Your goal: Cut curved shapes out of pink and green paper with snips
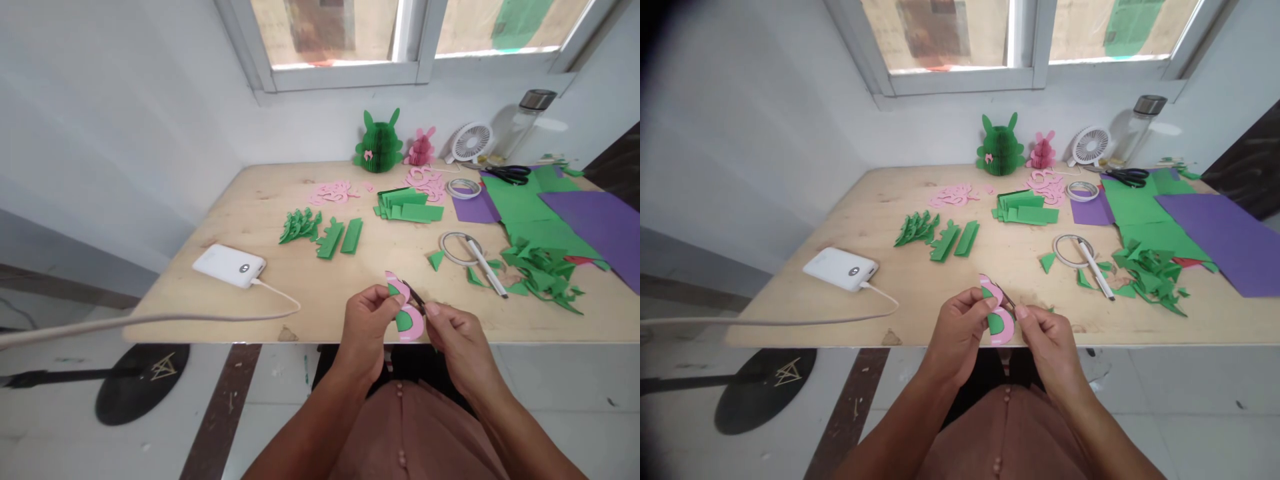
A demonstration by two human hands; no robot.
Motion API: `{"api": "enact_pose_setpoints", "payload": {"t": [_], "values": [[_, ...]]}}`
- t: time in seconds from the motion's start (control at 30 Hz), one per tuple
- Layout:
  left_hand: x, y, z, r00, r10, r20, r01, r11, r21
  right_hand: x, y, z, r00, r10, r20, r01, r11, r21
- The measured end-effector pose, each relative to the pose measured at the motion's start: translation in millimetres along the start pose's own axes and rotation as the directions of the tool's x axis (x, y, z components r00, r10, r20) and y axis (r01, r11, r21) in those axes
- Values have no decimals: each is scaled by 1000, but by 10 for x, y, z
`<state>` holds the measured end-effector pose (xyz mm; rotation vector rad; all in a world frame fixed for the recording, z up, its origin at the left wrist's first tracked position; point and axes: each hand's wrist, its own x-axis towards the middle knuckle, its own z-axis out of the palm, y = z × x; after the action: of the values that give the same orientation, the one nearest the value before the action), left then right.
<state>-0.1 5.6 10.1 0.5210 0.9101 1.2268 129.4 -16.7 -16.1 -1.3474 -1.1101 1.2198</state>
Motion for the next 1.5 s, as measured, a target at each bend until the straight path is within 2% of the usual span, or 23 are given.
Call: {"api": "enact_pose_setpoints", "payload": {"t": [0.23, 0.67, 0.93, 1.33, 1.5], "values": [[-15, -5, 5, 1000, -3, -15, 3, 1000, -6, -16, -82, 25, 1000, -1, -24, 1, 999, -37], [-14, 46, 30, 997, -42, -63, 37, 997, -69, -77, -6, -30, 997, 64, -47, -61, 997, 54], [-35, 17, 14, 998, -54, -12, 52, 991, -122, -153, 40, -30, 998, 56, -28, -55, 998, 16], [-71, -9, 41, 998, -55, -27, 51, 991, -126, -189, -28, 42, 992, 117, -37, -108, 975, 194], [-80, -18, 48, 998, -55, -40, 50, 990, -129, -192, -36, 45, 994, 104, -34, -94, 970, 225]]}}
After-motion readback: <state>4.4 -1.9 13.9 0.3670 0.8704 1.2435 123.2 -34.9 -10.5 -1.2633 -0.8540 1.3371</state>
